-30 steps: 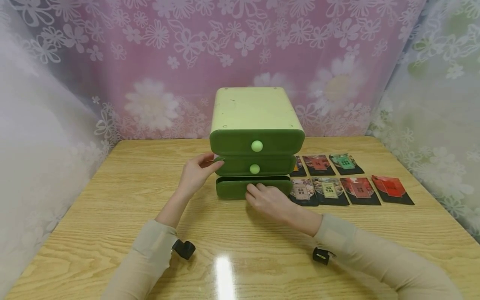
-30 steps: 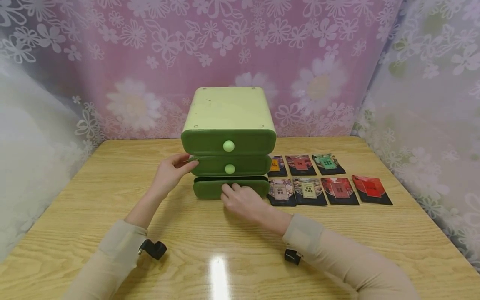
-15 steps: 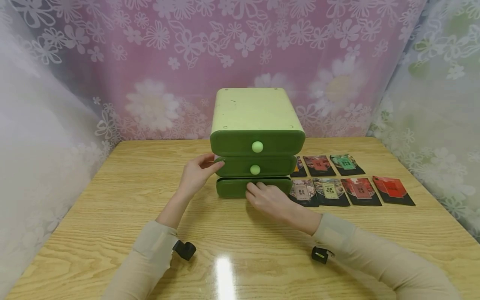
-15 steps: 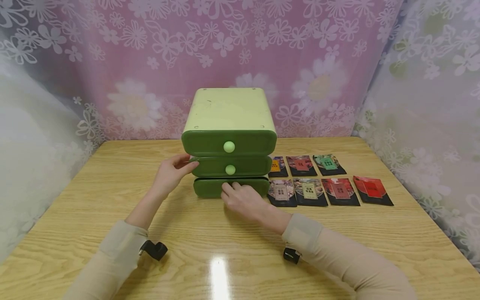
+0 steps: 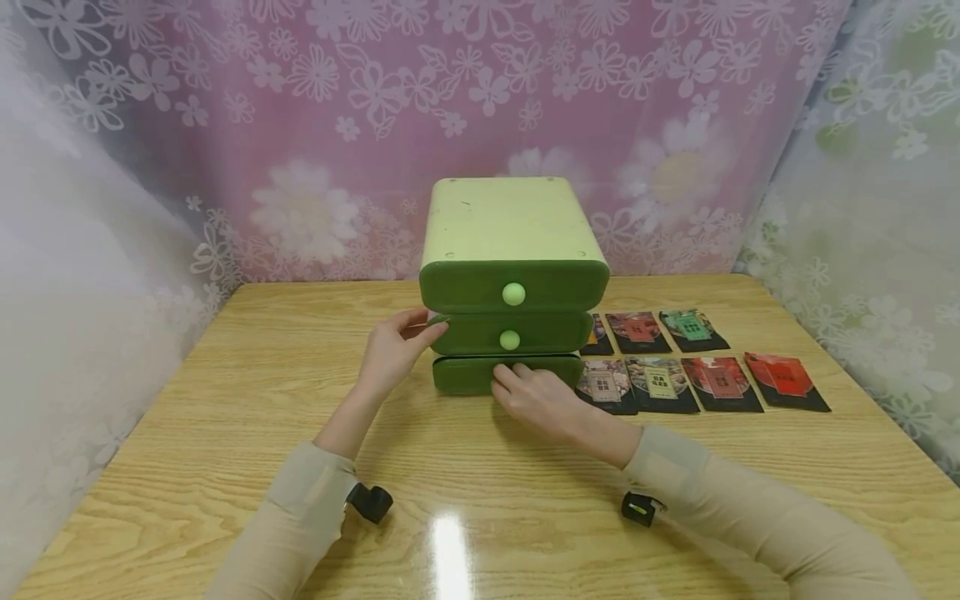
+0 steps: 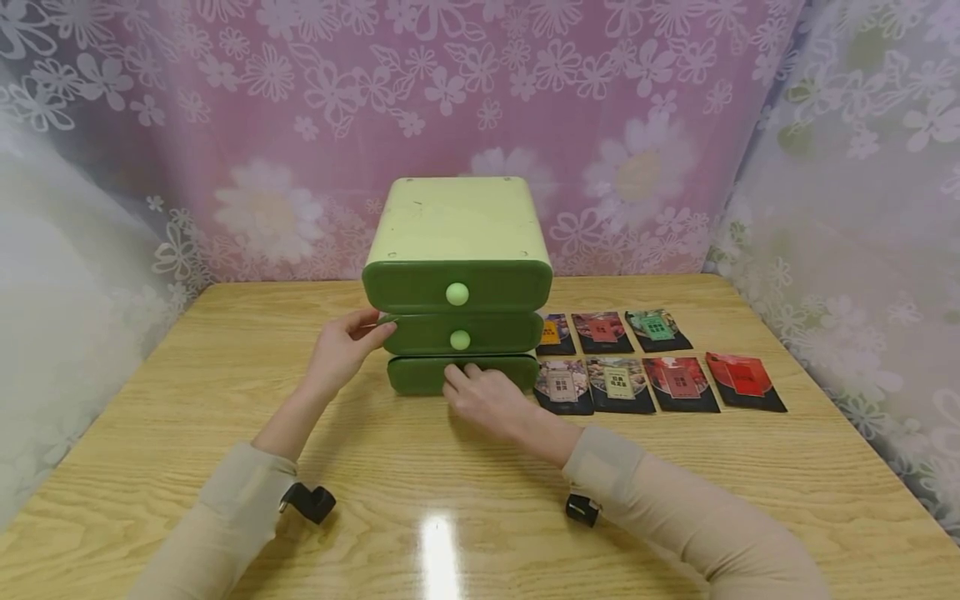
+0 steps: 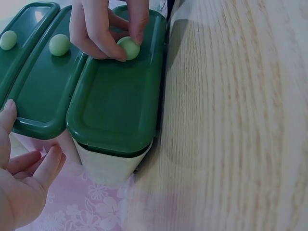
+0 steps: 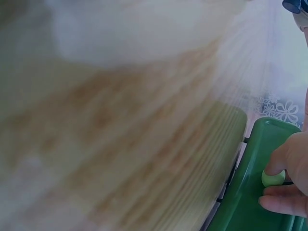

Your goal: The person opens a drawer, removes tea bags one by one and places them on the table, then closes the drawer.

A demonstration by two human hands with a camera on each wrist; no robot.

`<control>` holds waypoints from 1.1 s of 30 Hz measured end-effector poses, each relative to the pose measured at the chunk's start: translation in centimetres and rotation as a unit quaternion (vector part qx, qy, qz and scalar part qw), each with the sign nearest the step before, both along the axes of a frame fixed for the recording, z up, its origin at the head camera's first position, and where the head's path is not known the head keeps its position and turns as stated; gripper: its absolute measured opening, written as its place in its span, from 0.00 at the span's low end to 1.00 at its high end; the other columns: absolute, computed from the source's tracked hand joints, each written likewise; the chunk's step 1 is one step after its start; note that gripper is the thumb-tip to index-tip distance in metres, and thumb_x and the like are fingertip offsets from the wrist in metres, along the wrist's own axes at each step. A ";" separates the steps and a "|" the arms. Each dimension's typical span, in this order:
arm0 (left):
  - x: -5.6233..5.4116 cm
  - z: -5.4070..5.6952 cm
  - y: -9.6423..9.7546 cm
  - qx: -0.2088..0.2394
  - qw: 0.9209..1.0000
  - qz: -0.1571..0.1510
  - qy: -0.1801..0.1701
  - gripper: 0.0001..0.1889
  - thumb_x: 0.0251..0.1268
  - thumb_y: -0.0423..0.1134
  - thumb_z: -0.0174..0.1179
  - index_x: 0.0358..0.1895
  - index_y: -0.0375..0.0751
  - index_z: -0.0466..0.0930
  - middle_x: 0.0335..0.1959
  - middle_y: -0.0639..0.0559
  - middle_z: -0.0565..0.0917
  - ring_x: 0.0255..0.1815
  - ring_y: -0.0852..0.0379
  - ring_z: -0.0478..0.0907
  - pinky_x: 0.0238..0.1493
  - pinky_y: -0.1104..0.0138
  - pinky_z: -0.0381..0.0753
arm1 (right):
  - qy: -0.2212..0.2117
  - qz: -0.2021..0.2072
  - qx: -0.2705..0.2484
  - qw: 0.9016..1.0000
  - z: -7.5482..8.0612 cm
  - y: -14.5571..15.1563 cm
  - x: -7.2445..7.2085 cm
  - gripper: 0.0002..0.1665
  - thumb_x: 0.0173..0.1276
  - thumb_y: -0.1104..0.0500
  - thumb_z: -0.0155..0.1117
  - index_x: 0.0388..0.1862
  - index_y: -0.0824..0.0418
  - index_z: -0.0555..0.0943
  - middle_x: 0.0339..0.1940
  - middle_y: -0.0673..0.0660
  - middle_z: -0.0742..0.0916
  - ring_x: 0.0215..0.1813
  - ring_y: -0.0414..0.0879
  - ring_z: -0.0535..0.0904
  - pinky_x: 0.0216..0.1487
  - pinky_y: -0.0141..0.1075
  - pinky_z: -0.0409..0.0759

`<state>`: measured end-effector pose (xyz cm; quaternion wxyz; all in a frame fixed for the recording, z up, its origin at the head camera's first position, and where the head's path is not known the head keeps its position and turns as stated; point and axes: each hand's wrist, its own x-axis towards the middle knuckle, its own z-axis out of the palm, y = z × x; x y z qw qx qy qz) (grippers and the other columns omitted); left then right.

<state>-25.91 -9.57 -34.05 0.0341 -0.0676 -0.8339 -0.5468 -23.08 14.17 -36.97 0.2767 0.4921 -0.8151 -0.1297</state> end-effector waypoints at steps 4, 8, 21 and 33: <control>0.0 -0.1 0.0 -0.003 1.000 0.010 0.003 0.34 0.57 0.58 0.61 0.62 0.39 0.72 0.56 0.46 0.77 0.54 0.52 0.75 0.53 0.57 0.74 | 0.000 0.005 -0.004 1.000 -0.1 -0.1 0.0 0.07 0.60 0.65 0.66 0.37 0.64 0.79 0.41 0.59 0.76 0.28 0.48 0.75 0.20 0.32 0.74; 0.0 -0.1 0.0 -0.003 1.000 0.011 0.003 0.34 0.57 0.59 0.61 0.61 0.39 0.72 0.56 0.46 0.77 0.54 0.52 0.75 0.53 0.57 0.74 | 0.006 0.008 -0.008 1.000 -0.1 -0.1 -0.2 0.04 0.62 0.66 0.63 0.36 0.64 0.79 0.40 0.59 0.76 0.27 0.48 0.75 0.19 0.33 0.74; 0.0 0.0 0.1 0.007 1.000 0.011 0.012 0.33 0.57 0.57 0.62 0.60 0.37 0.74 0.54 0.45 0.79 0.52 0.52 0.77 0.52 0.58 0.75 | 0.027 0.011 -0.034 0.999 -0.3 -0.1 -0.8 0.05 0.57 0.68 0.65 0.33 0.64 0.79 0.38 0.58 0.76 0.25 0.47 0.74 0.19 0.34 0.74; 0.0 0.0 0.0 0.007 1.000 0.003 0.001 0.33 0.57 0.57 0.61 0.61 0.39 0.72 0.56 0.46 0.77 0.54 0.52 0.76 0.54 0.57 0.73 | 0.006 -0.001 -0.019 1.000 -0.1 0.0 -0.8 0.04 0.60 0.65 0.65 0.34 0.62 0.79 0.39 0.57 0.76 0.26 0.47 0.74 0.17 0.34 0.72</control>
